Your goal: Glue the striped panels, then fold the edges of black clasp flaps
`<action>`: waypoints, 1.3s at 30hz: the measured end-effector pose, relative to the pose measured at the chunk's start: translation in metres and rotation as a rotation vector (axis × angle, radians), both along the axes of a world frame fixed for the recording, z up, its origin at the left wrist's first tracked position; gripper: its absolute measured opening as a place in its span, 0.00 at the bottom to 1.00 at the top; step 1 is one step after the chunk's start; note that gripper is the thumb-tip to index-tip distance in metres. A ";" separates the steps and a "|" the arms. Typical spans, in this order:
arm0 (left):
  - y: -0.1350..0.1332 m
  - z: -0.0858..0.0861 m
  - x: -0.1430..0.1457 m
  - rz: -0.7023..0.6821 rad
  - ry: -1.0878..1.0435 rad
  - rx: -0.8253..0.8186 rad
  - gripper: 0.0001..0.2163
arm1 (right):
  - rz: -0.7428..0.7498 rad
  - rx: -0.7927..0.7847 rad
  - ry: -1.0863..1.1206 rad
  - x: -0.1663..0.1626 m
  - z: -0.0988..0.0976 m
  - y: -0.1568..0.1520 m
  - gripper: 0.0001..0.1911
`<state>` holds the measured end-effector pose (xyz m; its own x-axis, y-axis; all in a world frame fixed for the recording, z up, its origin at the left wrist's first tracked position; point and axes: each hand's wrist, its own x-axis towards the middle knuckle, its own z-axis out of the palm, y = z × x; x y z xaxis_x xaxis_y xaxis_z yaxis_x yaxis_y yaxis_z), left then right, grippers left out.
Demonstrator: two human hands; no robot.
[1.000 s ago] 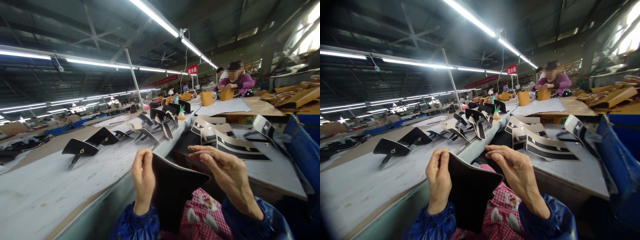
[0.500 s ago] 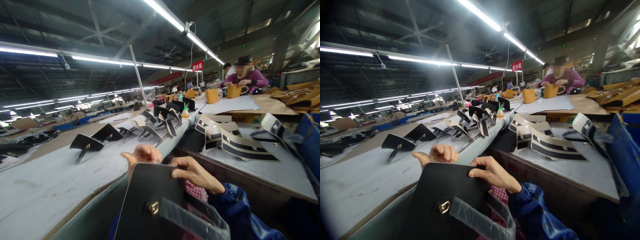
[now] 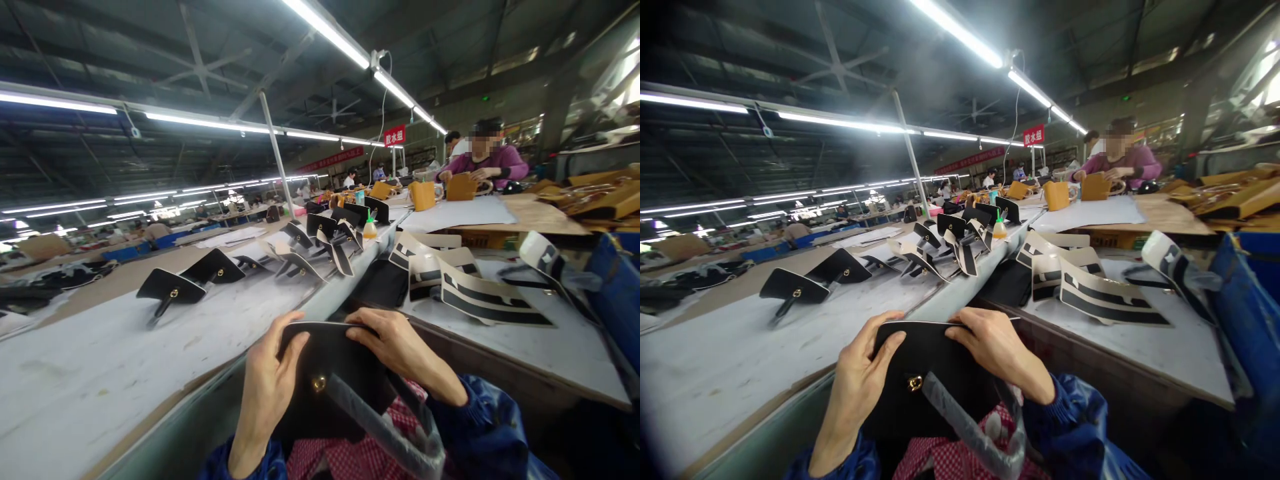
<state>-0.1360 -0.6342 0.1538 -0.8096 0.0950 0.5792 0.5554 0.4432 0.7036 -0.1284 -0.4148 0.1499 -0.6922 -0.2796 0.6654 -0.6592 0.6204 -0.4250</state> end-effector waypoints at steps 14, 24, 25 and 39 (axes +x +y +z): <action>-0.002 -0.017 -0.003 0.445 0.189 -0.129 0.12 | -0.032 0.056 0.234 -0.017 -0.023 -0.011 0.22; -0.020 0.002 -0.008 0.518 0.125 0.054 0.15 | -0.108 -0.017 0.238 -0.020 -0.014 0.048 0.24; -0.019 0.001 -0.009 0.516 0.139 0.059 0.15 | -0.130 -0.007 0.223 -0.020 -0.013 0.051 0.25; -0.002 -0.005 -0.006 -0.025 -0.078 0.213 0.09 | 0.034 0.001 0.064 -0.010 -0.009 0.006 0.18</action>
